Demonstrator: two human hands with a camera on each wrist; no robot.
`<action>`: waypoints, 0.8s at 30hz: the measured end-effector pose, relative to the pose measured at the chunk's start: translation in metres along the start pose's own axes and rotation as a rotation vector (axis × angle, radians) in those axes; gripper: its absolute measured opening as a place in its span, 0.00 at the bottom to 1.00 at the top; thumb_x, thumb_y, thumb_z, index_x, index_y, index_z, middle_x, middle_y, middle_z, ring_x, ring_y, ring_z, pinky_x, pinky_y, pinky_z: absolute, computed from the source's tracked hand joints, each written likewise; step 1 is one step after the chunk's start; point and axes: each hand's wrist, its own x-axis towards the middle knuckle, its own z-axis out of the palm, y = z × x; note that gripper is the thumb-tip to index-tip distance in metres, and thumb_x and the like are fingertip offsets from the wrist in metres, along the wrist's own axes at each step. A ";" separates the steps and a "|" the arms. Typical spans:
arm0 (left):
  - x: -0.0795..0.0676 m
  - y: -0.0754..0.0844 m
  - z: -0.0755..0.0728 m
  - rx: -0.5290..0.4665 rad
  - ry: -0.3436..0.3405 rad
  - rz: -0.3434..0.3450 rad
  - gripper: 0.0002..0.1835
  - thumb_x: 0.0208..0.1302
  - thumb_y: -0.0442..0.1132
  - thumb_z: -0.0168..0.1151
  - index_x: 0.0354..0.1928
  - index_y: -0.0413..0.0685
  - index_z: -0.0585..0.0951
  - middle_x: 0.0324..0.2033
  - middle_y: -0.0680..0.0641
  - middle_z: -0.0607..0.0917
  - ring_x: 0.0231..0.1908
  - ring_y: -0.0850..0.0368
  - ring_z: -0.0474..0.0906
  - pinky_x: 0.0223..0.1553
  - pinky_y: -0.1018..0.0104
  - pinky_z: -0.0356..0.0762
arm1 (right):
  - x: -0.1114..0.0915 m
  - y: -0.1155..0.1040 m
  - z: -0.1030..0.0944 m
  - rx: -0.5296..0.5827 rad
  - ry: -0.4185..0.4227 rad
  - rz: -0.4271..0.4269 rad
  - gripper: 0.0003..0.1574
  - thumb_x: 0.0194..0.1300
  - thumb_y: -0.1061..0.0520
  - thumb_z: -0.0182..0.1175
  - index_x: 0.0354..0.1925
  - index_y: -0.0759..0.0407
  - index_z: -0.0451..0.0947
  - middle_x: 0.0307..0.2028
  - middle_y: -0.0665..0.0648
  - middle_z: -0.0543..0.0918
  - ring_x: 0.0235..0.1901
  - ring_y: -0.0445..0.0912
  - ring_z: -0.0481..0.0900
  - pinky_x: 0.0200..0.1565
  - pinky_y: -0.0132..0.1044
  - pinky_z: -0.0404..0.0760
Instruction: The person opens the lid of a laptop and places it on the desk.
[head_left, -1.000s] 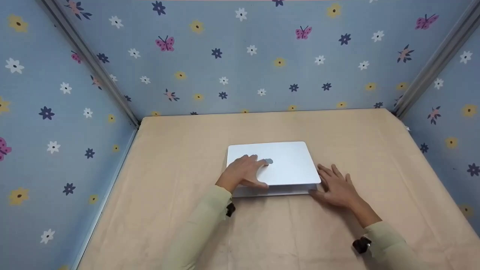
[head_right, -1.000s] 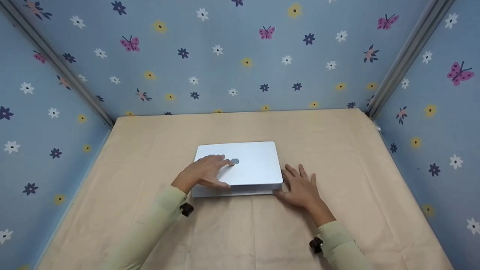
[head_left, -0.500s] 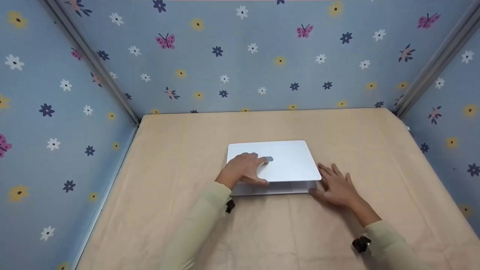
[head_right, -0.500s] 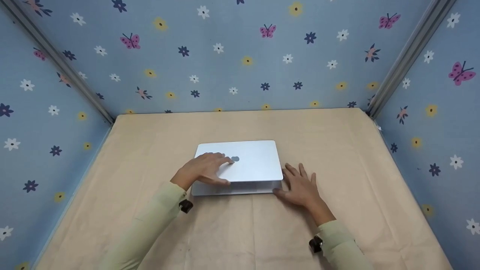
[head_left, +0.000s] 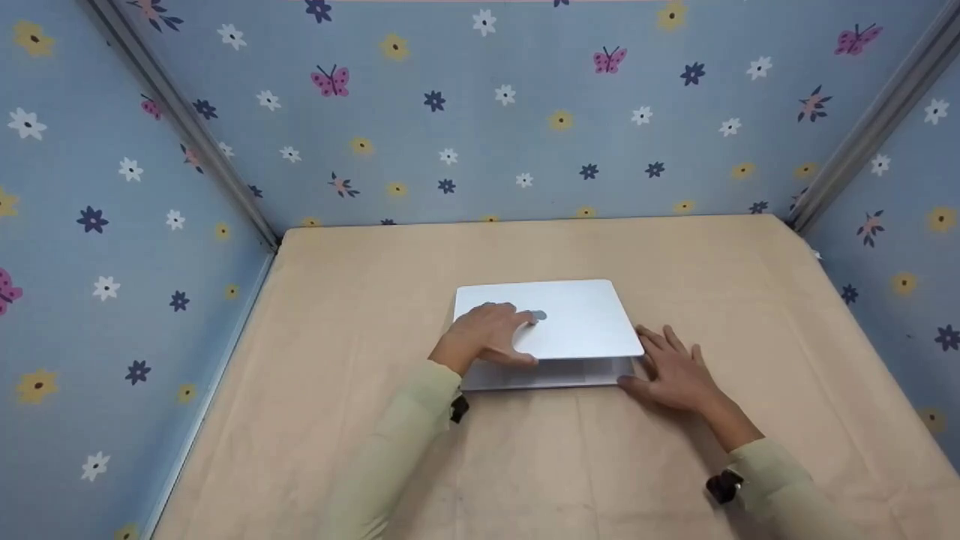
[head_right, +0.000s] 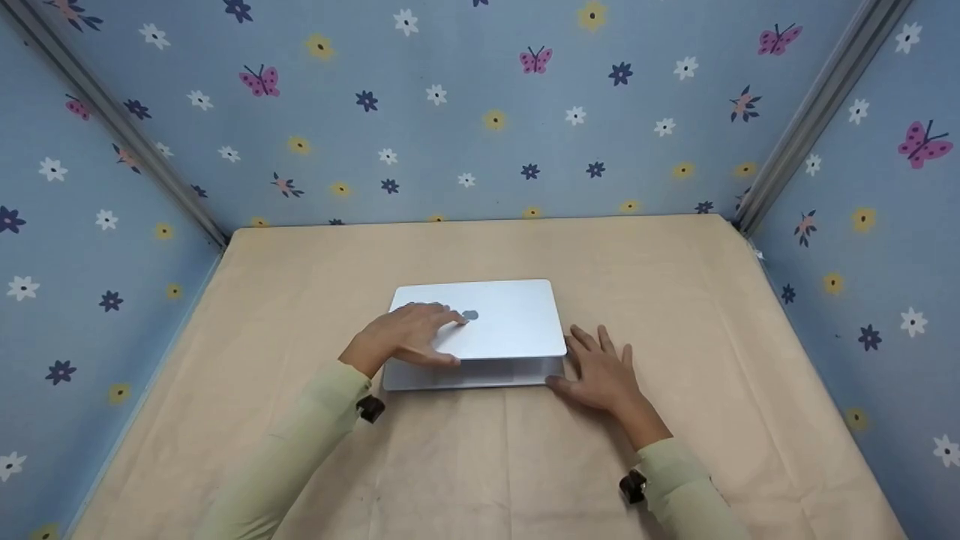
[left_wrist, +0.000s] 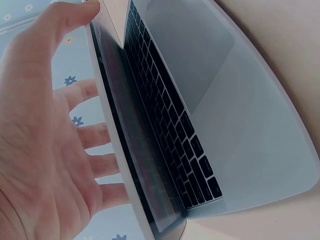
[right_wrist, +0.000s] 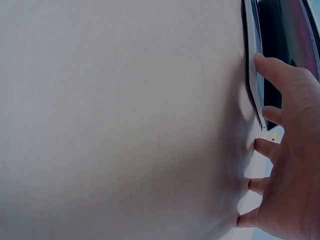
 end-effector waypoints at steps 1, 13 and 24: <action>0.000 0.000 -0.001 -0.004 -0.001 -0.001 0.45 0.70 0.71 0.68 0.83 0.60 0.75 0.67 0.41 0.85 0.62 0.43 0.81 0.74 0.44 0.79 | 0.000 0.000 0.000 0.004 0.000 0.001 0.63 0.74 0.25 0.65 0.88 0.61 0.62 0.88 0.65 0.64 0.89 0.78 0.51 0.77 0.93 0.49; 0.001 -0.001 -0.006 -0.017 -0.016 -0.002 0.45 0.70 0.72 0.66 0.83 0.59 0.75 0.72 0.42 0.84 0.70 0.44 0.80 0.80 0.45 0.75 | 0.001 -0.001 0.000 -0.001 -0.003 0.010 0.62 0.74 0.26 0.65 0.88 0.60 0.61 0.88 0.65 0.64 0.89 0.77 0.50 0.77 0.92 0.49; 0.000 -0.002 -0.012 -0.022 -0.010 0.018 0.43 0.71 0.71 0.66 0.81 0.59 0.76 0.74 0.42 0.83 0.74 0.43 0.80 0.81 0.45 0.74 | 0.001 0.001 -0.001 0.012 0.006 0.000 0.62 0.73 0.26 0.66 0.88 0.58 0.62 0.88 0.66 0.64 0.88 0.79 0.50 0.76 0.94 0.48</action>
